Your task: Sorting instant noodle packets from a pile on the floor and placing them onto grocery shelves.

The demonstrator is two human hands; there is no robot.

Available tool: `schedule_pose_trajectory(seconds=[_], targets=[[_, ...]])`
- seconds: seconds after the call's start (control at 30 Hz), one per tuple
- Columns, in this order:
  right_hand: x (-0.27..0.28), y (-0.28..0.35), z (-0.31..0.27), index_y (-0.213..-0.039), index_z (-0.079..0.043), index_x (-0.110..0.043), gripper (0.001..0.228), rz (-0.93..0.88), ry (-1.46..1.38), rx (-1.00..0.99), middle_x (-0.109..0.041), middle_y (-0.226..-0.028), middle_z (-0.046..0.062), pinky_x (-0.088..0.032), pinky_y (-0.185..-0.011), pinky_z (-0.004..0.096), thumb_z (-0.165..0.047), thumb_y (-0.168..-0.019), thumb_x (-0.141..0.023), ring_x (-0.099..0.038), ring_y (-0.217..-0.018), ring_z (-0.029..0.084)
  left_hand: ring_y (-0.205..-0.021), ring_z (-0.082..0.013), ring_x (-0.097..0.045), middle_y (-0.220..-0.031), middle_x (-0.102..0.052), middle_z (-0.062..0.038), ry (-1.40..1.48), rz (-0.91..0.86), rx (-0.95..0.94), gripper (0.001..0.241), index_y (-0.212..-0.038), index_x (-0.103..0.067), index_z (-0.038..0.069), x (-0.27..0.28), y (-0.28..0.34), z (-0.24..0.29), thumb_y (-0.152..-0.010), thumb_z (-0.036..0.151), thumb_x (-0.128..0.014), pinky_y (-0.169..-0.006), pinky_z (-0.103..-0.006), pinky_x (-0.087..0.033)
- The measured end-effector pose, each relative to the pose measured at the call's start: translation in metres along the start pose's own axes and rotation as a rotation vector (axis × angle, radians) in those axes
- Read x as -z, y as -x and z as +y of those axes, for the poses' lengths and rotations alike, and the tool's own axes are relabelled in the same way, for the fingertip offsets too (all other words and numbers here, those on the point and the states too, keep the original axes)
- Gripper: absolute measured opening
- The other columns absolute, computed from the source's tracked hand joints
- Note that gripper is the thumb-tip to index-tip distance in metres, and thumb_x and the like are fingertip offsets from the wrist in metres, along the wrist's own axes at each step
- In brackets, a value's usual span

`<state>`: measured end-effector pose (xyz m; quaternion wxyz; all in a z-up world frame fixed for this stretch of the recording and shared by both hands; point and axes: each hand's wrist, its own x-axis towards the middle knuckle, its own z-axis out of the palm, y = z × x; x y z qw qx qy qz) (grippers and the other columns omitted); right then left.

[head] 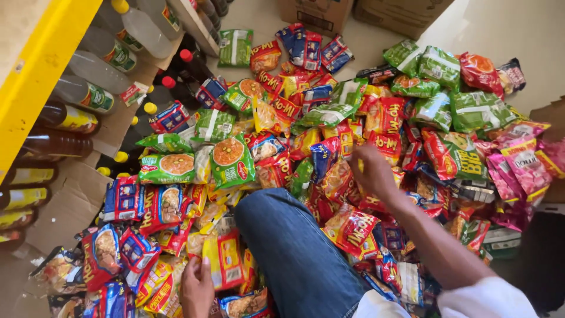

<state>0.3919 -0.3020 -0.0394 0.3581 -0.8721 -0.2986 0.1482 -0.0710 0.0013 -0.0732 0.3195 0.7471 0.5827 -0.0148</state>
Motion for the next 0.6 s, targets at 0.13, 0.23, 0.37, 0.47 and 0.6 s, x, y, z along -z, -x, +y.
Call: schedule_pose_trajectory(seconds=[0.13, 0.23, 0.37, 0.47, 0.6], targets=[[0.003, -0.071, 0.013, -0.127, -0.004, -0.065, 0.036, 0.193, 0.144, 0.158, -0.062, -0.120, 0.025, -0.053, -0.095, 0.049, -0.009, -0.091, -0.067, -0.061, -0.111, 0.041, -0.102, -0.0280, -0.073, -0.119, -0.071, -0.019, 0.126, 0.110, -0.080, 0.049, -0.132, -0.065, 0.000, 0.006, 0.018, 0.008, -0.097, 0.034, -0.066, -0.085, -0.0387, -0.058], [0.004, -0.094, 0.000, -0.133, -0.004, -0.065, 0.054, 0.219, 0.314, 0.290, -0.058, -0.133, 0.028, -0.050, -0.099, 0.054, -0.011, -0.080, -0.071, -0.057, -0.119, 0.045, -0.102, -0.0264, -0.073, -0.120, -0.069, -0.019, 0.191, 0.192, -0.189, 0.042, -0.127, -0.066, 0.000, 0.009, 0.035, 0.006, -0.096, 0.029, -0.067, -0.083, -0.0372, -0.059], [-0.007, -0.123, 0.001, -0.130, -0.008, -0.070, 0.063, 0.154, 0.486, 0.495, -0.063, -0.138, 0.029, -0.047, -0.098, 0.060, -0.018, -0.068, -0.074, -0.057, -0.117, 0.051, -0.100, -0.0262, -0.072, -0.118, -0.069, -0.018, 0.106, 0.280, -0.283, 0.033, -0.122, -0.070, 0.001, 0.020, 0.049, 0.022, -0.098, 0.024, -0.067, -0.085, -0.0363, -0.059], [-0.002, -0.136, -0.004, -0.125, -0.011, -0.069, 0.038, -0.136, 0.181, 0.156, -0.075, -0.105, 0.015, -0.050, -0.103, 0.052, -0.035, -0.096, -0.073, -0.069, -0.096, 0.030, -0.105, -0.0284, -0.071, -0.119, -0.071, -0.017, 0.098, 0.367, -0.338, 0.030, -0.121, -0.072, 0.003, 0.019, 0.053, 0.025, -0.098, 0.021, -0.067, -0.084, -0.0365, -0.058], [-0.002, -0.145, 0.017, -0.122, -0.009, -0.069, 0.034, -0.168, -0.196, -0.210, -0.072, -0.097, 0.007, -0.062, -0.081, 0.044, -0.034, -0.104, -0.054, -0.071, -0.086, 0.020, -0.093, -0.0273, -0.073, -0.116, -0.070, -0.017, 0.171, 0.343, -0.158, 0.030, -0.118, -0.072, 0.002, 0.007, 0.055, 0.001, -0.095, 0.021, -0.069, -0.077, -0.0372, -0.058]])
